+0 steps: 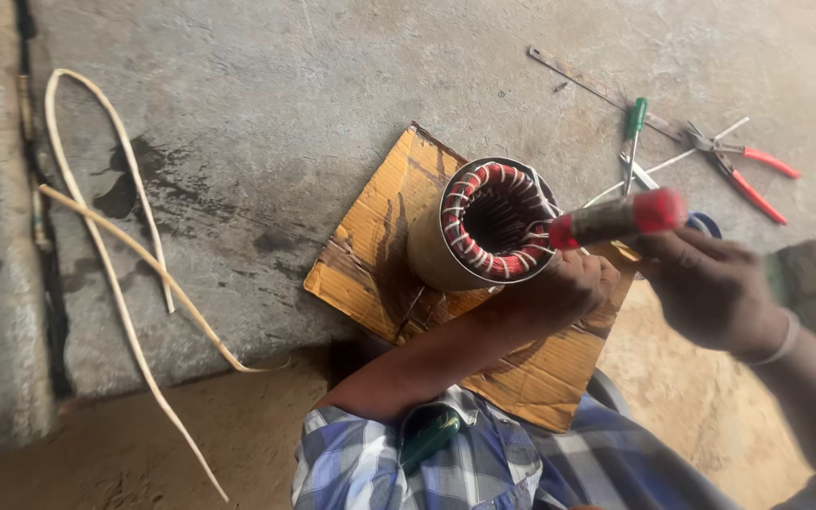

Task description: The person repeatedly inserts a white insulated wire into the slots of a cylindrical stator core and taps it down with a small hammer. The person rotates the stator as needed and continues the same insertion and tapping sequence throughout the clip.

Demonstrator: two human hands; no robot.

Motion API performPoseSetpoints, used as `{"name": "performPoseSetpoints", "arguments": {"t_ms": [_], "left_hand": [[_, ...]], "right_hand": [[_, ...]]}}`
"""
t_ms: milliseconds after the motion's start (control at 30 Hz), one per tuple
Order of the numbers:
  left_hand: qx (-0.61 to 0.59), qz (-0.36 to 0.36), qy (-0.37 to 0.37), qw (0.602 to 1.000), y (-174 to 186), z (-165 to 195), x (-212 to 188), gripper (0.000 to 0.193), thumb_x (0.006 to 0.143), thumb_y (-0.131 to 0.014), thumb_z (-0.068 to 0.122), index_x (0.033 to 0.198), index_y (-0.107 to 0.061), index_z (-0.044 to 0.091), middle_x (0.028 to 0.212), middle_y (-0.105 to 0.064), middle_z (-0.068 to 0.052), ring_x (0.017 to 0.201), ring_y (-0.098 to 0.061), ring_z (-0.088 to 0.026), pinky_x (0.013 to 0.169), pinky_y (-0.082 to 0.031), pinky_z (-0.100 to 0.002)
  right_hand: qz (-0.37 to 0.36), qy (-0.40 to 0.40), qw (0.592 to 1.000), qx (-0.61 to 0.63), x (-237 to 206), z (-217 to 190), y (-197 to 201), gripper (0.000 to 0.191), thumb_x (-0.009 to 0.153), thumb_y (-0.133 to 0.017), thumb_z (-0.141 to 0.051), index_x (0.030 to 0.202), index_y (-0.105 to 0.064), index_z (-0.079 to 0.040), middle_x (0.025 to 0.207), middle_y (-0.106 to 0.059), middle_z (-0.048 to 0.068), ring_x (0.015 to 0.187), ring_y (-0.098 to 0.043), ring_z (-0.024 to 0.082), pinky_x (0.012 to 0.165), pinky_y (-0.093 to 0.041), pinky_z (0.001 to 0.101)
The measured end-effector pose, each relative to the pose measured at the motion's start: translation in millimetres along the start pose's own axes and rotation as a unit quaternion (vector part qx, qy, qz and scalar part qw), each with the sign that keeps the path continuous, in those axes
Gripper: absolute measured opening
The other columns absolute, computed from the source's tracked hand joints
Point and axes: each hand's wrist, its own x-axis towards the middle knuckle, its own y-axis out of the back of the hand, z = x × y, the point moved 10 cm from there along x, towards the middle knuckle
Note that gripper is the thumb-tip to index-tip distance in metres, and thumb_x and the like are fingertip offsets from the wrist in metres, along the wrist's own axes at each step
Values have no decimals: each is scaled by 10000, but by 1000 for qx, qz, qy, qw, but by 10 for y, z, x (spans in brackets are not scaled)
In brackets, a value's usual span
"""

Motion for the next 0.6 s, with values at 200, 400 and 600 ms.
{"name": "performPoseSetpoints", "arguments": {"t_ms": [200, 400, 600], "left_hand": [[-90, -43, -14, 995, 120, -20, 88, 148, 987, -565, 215, 939, -623, 87, 734, -609, -31, 619, -613, -168, 555, -467, -345], [-511, -81, 42, 855, 929, -190, 359, 96, 1032, -599, 155, 1117, -625, 120, 944, -692, -45, 899, -711, -229, 792, -587, -363], [-443, -37, -24, 895, 1713, -632, 956, 42, 1029, -636, 126, 1069, -635, 140, 938, -676, -23, 896, -689, -199, 803, -615, -349]], "right_hand": [[0, -126, 992, -12, -451, 708, -231, 429, 1000, -642, -43, 1425, -636, -107, 998, -719, 161, 784, -694, 271, 698, -569, 395], [-33, -272, 962, -7, -544, 1273, -723, 510, 1013, -698, -126, 1509, -623, -220, 996, -718, 179, 833, -678, 386, 725, -551, 491], [102, -100, 989, 28, -358, 1011, -378, 281, 1042, -699, -131, 1314, -669, -193, 1213, -712, 63, 1098, -655, 273, 975, -533, 348]]}}
